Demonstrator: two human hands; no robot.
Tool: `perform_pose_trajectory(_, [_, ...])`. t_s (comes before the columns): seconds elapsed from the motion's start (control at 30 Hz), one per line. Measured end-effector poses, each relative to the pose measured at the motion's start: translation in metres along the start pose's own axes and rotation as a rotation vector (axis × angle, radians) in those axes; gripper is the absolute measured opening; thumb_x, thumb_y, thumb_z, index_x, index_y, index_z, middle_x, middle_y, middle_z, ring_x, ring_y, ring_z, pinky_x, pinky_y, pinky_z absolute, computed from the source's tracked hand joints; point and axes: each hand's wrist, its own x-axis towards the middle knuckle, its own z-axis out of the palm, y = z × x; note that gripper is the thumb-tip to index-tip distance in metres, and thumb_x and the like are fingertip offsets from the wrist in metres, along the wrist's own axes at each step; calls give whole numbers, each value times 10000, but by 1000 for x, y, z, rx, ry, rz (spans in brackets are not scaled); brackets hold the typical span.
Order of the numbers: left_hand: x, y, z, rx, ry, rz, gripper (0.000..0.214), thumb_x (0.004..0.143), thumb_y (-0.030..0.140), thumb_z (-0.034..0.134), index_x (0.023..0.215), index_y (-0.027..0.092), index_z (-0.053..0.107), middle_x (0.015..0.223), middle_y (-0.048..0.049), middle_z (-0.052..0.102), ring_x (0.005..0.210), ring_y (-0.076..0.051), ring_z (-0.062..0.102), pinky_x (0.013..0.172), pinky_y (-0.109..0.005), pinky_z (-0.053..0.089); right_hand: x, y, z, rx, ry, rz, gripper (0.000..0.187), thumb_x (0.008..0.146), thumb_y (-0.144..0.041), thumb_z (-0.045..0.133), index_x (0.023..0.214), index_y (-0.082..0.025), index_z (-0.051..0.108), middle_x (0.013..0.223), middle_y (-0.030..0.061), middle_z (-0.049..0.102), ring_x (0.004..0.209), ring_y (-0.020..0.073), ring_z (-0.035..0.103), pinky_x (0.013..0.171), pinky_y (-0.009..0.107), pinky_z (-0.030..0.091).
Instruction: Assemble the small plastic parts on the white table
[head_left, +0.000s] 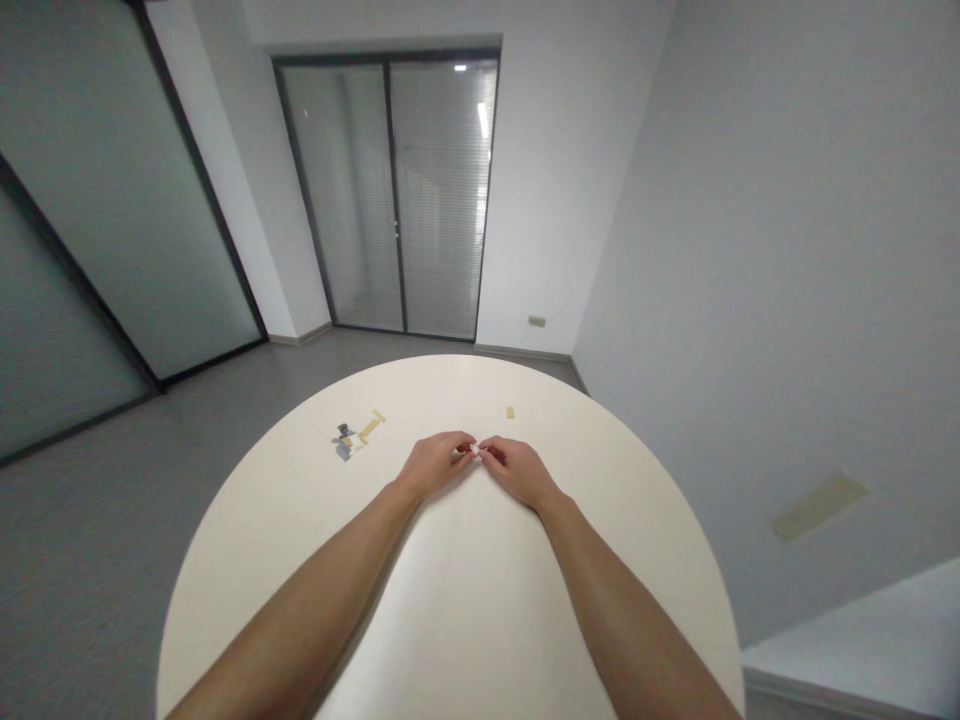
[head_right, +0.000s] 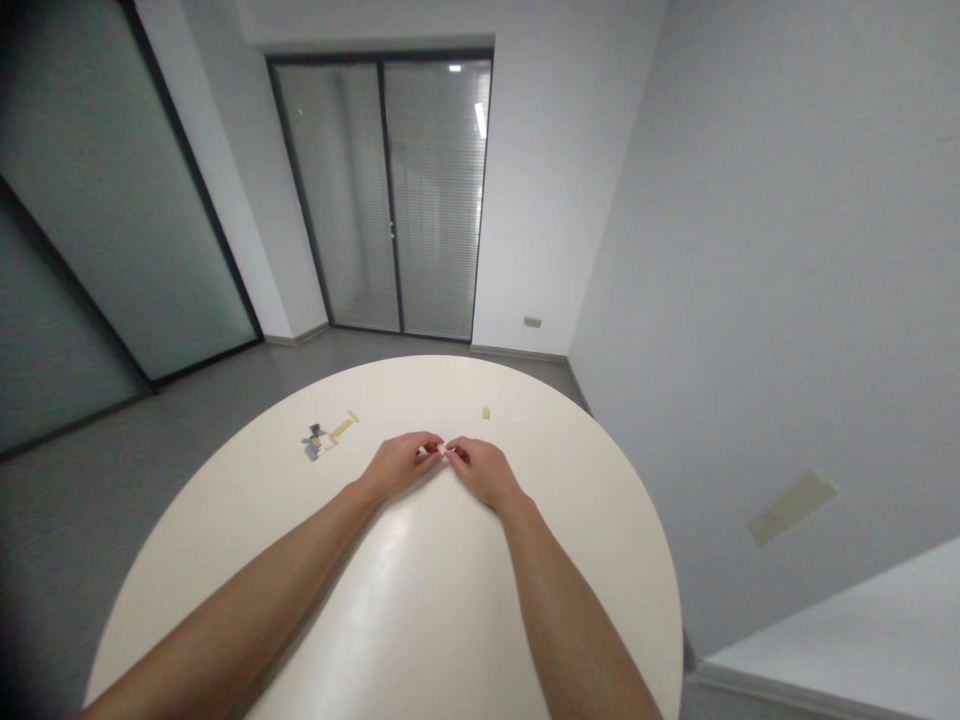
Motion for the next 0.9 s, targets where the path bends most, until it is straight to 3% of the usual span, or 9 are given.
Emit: perform_pose_trajectory(0.9, [-1,2,-2,9,0,-71,268,927,382,492,1104,261,652,979,-6,735,854,-159,665,768,-260,487,-1,-4,-2,48,9,24,205,911,-286,552,1064,-244,680,870,19,728,776,156,649,749,263,476])
